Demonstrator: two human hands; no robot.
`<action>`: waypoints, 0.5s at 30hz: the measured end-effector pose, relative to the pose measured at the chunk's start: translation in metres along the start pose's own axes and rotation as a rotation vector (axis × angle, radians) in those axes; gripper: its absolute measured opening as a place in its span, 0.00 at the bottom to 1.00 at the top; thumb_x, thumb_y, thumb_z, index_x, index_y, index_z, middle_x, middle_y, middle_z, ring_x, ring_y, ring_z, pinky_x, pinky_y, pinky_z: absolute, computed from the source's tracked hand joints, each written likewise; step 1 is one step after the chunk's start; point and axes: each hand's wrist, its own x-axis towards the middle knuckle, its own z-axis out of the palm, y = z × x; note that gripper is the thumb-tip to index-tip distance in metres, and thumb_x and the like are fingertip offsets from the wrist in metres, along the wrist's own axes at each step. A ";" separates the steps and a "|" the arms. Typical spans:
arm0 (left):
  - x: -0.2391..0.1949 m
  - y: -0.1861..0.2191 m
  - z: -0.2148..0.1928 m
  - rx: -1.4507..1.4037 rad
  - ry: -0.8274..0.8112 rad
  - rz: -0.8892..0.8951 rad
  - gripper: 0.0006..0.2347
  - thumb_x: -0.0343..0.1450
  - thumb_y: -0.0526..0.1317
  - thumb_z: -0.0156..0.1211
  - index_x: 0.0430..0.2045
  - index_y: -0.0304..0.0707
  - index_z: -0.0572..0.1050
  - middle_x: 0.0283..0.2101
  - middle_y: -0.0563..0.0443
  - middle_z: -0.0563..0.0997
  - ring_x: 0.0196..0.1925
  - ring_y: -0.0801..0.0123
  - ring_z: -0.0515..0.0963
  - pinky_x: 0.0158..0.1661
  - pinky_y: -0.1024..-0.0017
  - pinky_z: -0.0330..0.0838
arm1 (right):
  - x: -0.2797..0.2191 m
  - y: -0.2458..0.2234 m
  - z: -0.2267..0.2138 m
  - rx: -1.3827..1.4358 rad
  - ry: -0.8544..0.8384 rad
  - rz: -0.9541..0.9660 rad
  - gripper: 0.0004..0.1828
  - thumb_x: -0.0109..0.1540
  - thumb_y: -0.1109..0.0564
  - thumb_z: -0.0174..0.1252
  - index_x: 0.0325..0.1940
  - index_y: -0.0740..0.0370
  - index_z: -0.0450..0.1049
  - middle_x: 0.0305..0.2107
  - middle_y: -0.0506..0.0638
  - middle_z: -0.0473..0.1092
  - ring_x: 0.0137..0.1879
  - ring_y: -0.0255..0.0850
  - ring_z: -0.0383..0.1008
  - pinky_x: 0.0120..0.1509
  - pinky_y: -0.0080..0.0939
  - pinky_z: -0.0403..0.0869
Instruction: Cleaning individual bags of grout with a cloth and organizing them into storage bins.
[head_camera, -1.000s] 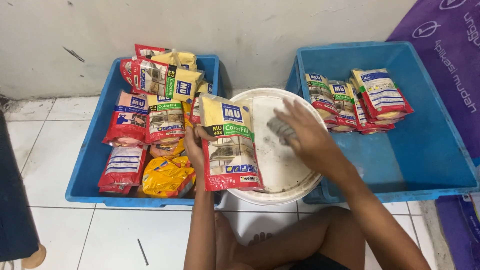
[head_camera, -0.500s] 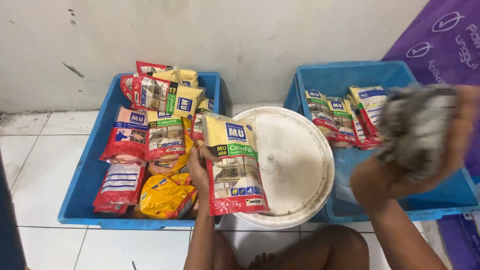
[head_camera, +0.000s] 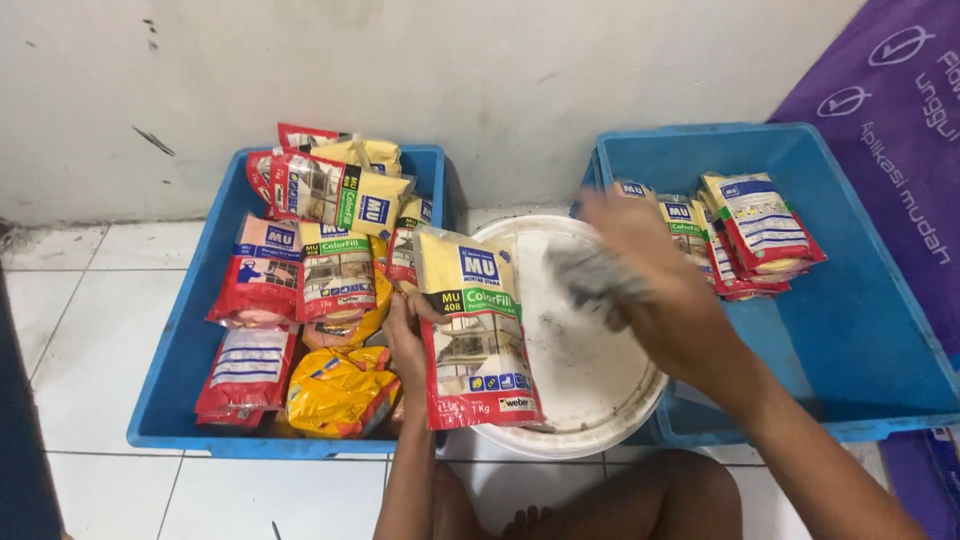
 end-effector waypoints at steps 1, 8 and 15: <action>0.003 -0.002 0.000 0.010 -0.002 0.014 0.29 0.81 0.49 0.36 0.09 0.30 0.71 0.13 0.48 0.69 0.19 0.72 0.68 0.30 0.75 0.66 | -0.002 0.009 0.013 -0.123 0.399 -0.028 0.26 0.71 0.57 0.44 0.73 0.67 0.60 0.70 0.67 0.56 0.76 0.64 0.53 0.82 0.60 0.48; 0.000 -0.014 -0.009 0.017 0.004 -0.013 0.30 0.81 0.50 0.35 0.08 0.32 0.70 0.13 0.47 0.69 0.19 0.73 0.68 0.29 0.76 0.65 | -0.032 0.052 0.061 -0.125 -0.198 0.085 0.32 0.66 0.51 0.54 0.75 0.50 0.61 0.76 0.50 0.49 0.81 0.54 0.41 0.83 0.54 0.40; 0.004 -0.018 -0.014 0.051 0.010 0.010 0.30 0.81 0.51 0.35 0.08 0.33 0.70 0.13 0.46 0.71 0.19 0.73 0.69 0.30 0.77 0.66 | -0.031 0.044 0.060 -0.140 -0.177 0.197 0.36 0.64 0.52 0.55 0.78 0.41 0.56 0.76 0.44 0.50 0.82 0.44 0.41 0.83 0.48 0.39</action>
